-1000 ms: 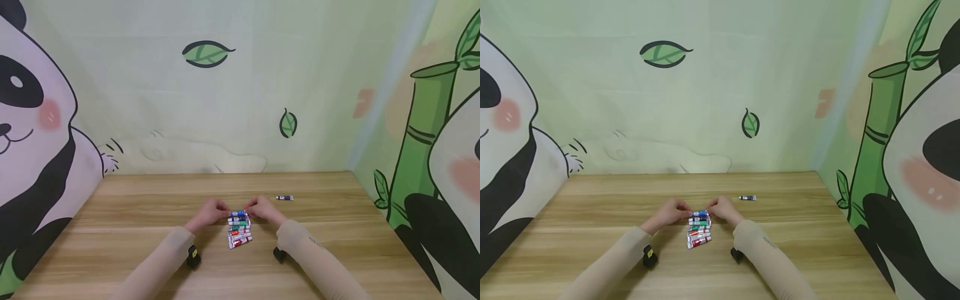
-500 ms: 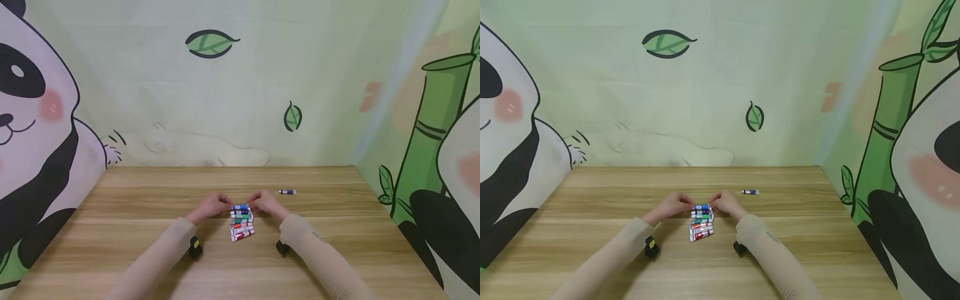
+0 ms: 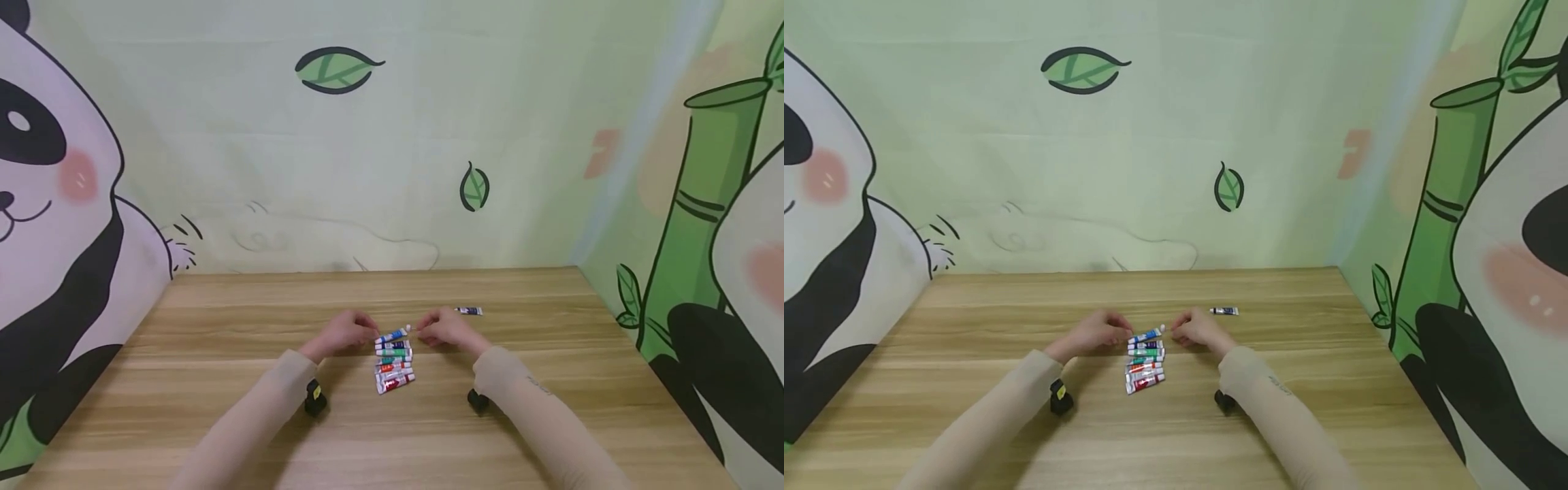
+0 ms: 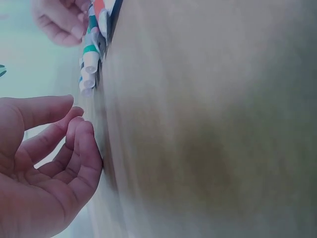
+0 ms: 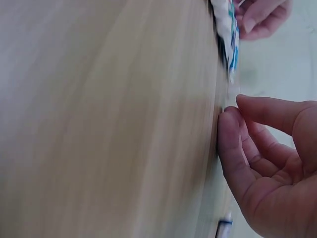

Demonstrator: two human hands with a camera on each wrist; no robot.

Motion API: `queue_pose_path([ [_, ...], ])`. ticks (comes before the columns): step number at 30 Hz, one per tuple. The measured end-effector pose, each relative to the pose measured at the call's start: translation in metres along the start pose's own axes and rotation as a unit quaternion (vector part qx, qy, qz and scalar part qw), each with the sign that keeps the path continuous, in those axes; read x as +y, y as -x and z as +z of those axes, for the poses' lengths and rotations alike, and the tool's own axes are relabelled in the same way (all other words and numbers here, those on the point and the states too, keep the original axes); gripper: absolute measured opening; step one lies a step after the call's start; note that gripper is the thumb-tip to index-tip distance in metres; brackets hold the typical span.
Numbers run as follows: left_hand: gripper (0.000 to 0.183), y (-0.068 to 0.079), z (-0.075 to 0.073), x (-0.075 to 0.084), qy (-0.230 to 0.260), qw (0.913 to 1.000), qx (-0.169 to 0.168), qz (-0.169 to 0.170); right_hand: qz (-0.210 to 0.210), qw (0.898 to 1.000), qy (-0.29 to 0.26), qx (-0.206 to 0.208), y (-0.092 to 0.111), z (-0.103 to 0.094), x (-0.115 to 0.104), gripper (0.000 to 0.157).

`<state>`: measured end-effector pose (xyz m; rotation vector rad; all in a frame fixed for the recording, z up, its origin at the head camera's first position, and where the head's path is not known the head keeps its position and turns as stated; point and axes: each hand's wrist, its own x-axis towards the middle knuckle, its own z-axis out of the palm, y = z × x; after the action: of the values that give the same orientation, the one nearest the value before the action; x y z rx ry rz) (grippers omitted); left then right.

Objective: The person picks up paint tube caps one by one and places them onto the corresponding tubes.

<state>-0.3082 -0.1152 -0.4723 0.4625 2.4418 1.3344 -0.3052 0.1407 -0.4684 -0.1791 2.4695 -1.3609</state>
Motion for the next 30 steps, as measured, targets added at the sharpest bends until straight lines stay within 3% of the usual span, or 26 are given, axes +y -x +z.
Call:
queue_pose_path([
  [4, 0.017, -0.004, -0.002, 0.003, 0.011, 0.9999, 0.003, -0.007, -0.003, 1.000, 0.008, 0.007, 0.007, -0.018, 0.011, 0.014],
  [9, 0.019, -0.013, -0.002, 0.009, -0.020, 0.9997, 0.010, -0.013, -0.012, 1.000, 0.018, 0.019, 0.017, -0.039, 0.023, 0.015],
  [14, 0.021, -0.020, 0.001, 0.021, -0.056, 0.9982, 0.006, 0.021, 0.000, 0.999, 0.032, 0.033, 0.024, -0.059, 0.030, 0.017],
  [18, 0.022, -0.025, 0.009, 0.030, -0.072, 0.9964, -0.007, 0.044, 0.014, 0.998, 0.043, 0.051, 0.027, -0.074, 0.034, 0.019],
  [25, 0.022, -0.037, 0.025, 0.036, -0.077, 0.9956, -0.014, 0.051, 0.007, 0.993, 0.089, 0.083, 0.026, -0.090, 0.037, 0.018],
  [30, 0.018, -0.050, 0.035, 0.036, -0.113, 0.9919, -0.021, 0.053, -0.001, 0.988, 0.110, 0.109, 0.022, -0.096, 0.035, 0.019],
])
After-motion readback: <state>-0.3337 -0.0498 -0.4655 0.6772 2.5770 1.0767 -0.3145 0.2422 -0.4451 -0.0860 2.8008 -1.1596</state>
